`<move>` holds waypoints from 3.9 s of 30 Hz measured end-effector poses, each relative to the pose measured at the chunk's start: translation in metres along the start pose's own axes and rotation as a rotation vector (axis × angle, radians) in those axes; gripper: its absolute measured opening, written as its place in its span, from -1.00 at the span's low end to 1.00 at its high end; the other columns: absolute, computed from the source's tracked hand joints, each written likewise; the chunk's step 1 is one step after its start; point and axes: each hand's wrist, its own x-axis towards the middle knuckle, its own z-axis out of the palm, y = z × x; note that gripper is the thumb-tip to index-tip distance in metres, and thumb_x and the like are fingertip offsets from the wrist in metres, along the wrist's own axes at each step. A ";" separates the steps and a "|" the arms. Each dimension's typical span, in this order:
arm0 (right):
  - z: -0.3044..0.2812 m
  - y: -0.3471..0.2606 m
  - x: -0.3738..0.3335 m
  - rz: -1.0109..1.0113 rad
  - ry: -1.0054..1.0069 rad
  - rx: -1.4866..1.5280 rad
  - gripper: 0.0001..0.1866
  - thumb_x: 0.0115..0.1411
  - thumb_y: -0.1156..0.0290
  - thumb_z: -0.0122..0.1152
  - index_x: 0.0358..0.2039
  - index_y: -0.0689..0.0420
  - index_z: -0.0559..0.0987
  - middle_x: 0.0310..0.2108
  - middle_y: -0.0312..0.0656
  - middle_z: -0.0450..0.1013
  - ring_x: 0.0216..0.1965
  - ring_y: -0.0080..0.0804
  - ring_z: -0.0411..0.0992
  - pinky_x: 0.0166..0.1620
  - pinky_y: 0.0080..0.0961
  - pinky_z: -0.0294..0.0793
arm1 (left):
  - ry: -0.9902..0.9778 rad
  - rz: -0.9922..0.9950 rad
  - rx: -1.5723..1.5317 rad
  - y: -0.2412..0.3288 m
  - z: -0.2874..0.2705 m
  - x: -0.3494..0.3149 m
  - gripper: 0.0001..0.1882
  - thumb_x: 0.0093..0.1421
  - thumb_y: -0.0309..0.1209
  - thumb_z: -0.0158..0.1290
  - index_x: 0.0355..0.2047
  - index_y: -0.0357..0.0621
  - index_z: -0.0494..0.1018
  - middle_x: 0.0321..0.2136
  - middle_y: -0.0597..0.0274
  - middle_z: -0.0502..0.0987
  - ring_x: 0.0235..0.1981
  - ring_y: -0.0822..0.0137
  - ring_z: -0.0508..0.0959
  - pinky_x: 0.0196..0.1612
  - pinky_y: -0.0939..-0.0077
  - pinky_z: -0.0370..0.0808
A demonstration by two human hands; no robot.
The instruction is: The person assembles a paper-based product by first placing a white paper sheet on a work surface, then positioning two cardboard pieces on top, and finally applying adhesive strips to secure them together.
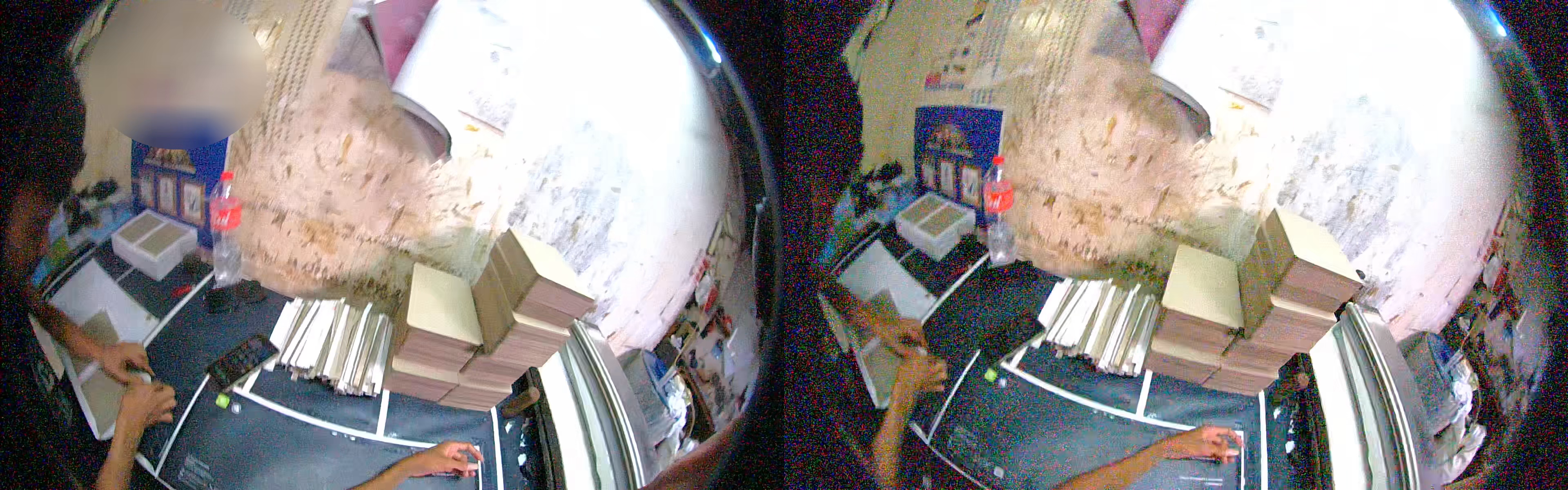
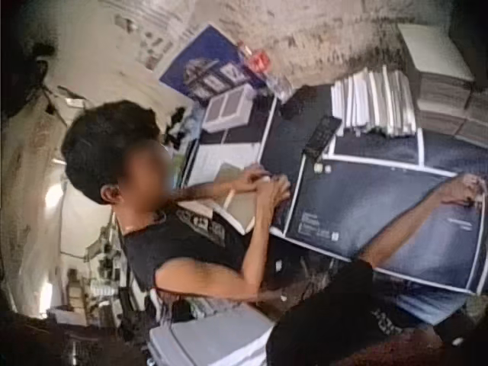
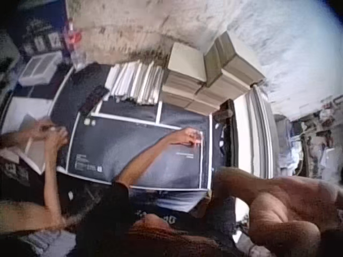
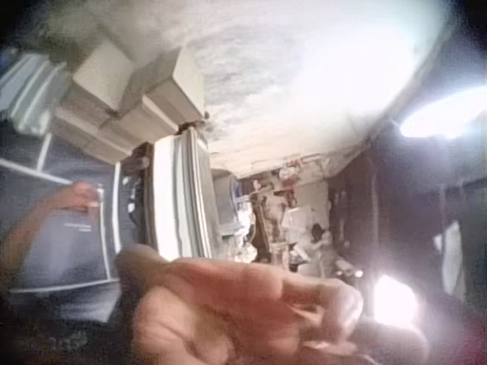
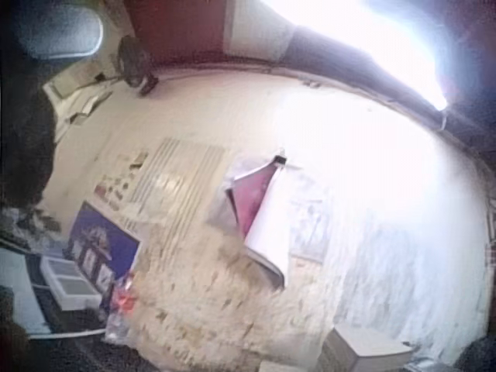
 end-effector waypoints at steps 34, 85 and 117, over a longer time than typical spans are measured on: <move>0.017 -0.021 -0.057 0.438 0.069 -0.129 -0.66 0.15 0.67 0.31 -0.03 0.28 0.57 -0.21 -0.11 0.58 -0.32 -0.44 0.53 -0.22 -0.51 0.52 | 0.038 0.078 0.007 0.024 0.008 0.001 -0.67 0.26 -0.35 0.27 -0.02 -0.17 0.50 -0.39 0.20 0.65 -0.42 0.47 0.61 -0.33 0.58 0.55; -0.313 -0.312 -0.592 1.546 -0.502 -1.044 -0.60 0.17 0.37 0.36 -0.03 0.28 0.53 -0.15 -0.06 0.55 -0.11 -0.20 0.51 0.03 -0.24 0.52 | 0.194 0.019 0.275 0.042 0.016 -0.006 -0.60 0.26 -0.30 0.22 0.08 -0.12 0.48 -0.26 0.19 0.66 -0.19 0.39 0.65 -0.01 0.46 0.57; -0.347 -0.090 -0.090 0.562 0.276 -1.765 -0.71 0.37 0.28 0.22 0.02 0.13 0.59 -0.06 -0.10 0.61 -0.12 -0.27 0.62 -0.06 -0.39 0.57 | -0.221 0.834 0.914 0.137 0.338 0.095 -0.10 0.01 -0.01 0.39 0.18 -0.37 0.32 -0.03 -0.29 0.50 0.02 -0.13 0.54 0.09 0.15 0.51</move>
